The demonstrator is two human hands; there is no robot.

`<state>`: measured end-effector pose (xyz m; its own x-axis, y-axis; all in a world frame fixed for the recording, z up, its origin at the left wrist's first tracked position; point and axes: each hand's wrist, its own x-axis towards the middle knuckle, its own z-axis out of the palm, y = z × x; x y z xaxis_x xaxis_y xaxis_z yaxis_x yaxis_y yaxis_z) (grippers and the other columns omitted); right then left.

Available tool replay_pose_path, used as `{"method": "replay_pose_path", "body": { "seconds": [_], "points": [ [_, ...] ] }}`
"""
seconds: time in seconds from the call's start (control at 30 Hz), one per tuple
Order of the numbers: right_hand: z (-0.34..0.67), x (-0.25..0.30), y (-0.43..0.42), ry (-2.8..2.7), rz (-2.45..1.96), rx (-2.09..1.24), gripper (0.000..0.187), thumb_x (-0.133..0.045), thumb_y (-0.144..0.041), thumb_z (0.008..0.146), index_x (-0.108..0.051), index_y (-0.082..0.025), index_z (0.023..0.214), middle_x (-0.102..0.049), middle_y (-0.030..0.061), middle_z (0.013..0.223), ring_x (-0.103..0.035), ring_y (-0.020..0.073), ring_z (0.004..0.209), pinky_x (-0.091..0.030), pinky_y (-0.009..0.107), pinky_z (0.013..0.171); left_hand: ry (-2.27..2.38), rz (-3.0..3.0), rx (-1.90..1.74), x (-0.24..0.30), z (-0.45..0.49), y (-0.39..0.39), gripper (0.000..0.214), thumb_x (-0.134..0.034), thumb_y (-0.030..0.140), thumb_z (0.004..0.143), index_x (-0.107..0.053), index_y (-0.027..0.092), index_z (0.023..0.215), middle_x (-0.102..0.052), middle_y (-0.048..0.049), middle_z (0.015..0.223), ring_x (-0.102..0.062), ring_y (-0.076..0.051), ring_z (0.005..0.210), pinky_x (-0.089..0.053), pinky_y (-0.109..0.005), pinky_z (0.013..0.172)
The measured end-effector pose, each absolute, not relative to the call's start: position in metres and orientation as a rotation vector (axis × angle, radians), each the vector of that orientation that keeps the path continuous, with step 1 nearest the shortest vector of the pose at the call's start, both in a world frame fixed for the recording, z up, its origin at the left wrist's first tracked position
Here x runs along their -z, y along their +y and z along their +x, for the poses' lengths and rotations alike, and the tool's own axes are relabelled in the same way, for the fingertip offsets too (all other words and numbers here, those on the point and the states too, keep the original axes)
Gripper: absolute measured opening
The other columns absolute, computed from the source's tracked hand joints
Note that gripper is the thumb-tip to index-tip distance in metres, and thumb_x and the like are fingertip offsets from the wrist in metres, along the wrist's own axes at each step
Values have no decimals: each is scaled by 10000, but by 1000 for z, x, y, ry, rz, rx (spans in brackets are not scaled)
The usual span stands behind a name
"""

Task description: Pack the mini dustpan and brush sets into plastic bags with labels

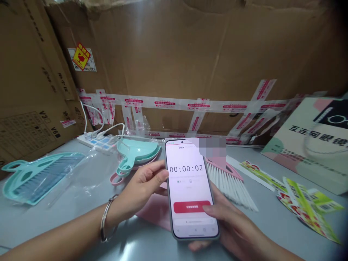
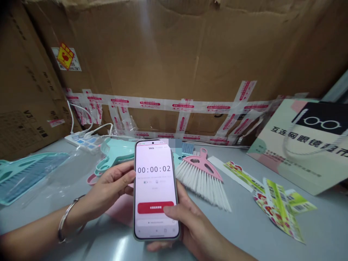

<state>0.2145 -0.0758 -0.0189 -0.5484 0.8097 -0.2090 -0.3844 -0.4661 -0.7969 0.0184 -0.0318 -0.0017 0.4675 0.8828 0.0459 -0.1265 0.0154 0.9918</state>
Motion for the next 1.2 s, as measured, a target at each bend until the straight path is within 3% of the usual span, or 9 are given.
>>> {"method": "replay_pose_path", "body": {
  "seconds": [0.43,0.83,1.0,1.2],
  "points": [
    [214,22,-77,-944,-787,-2033,908,-661,-346,697,-74,-416,1386,-571,68,1181,-628,236,866,-544,391,634,730,1348,-930,1,20,-34,407,-511,343,845,-507,243,1239,-598,-91,1169,-604,-221,960,-525,-283,698],
    [214,19,-77,-913,-734,-2032,886,-628,-347,735,-27,-429,1382,-544,69,1227,-633,231,854,-545,372,613,661,1363,-914,0,21,-38,470,-519,329,846,-433,274,1305,-554,-70,1251,-547,-244,1084,-495,-326,831],
    [214,21,-77,-903,-719,-2010,824,-621,-327,746,-94,-402,1375,-581,74,1152,-640,235,822,-542,379,606,554,1425,-891,0,21,-41,471,-514,241,854,-418,273,1314,-499,-51,1314,-451,-233,1204,-420,-344,962],
    [213,21,-77,-921,-727,-1973,709,-598,-363,759,-198,-383,1344,-576,73,1152,-643,212,732,-531,374,588,479,1416,-855,2,21,-43,545,-516,207,854,-332,304,1357,-478,-58,1332,-470,-217,1189,-429,-336,951]
  ]
}}
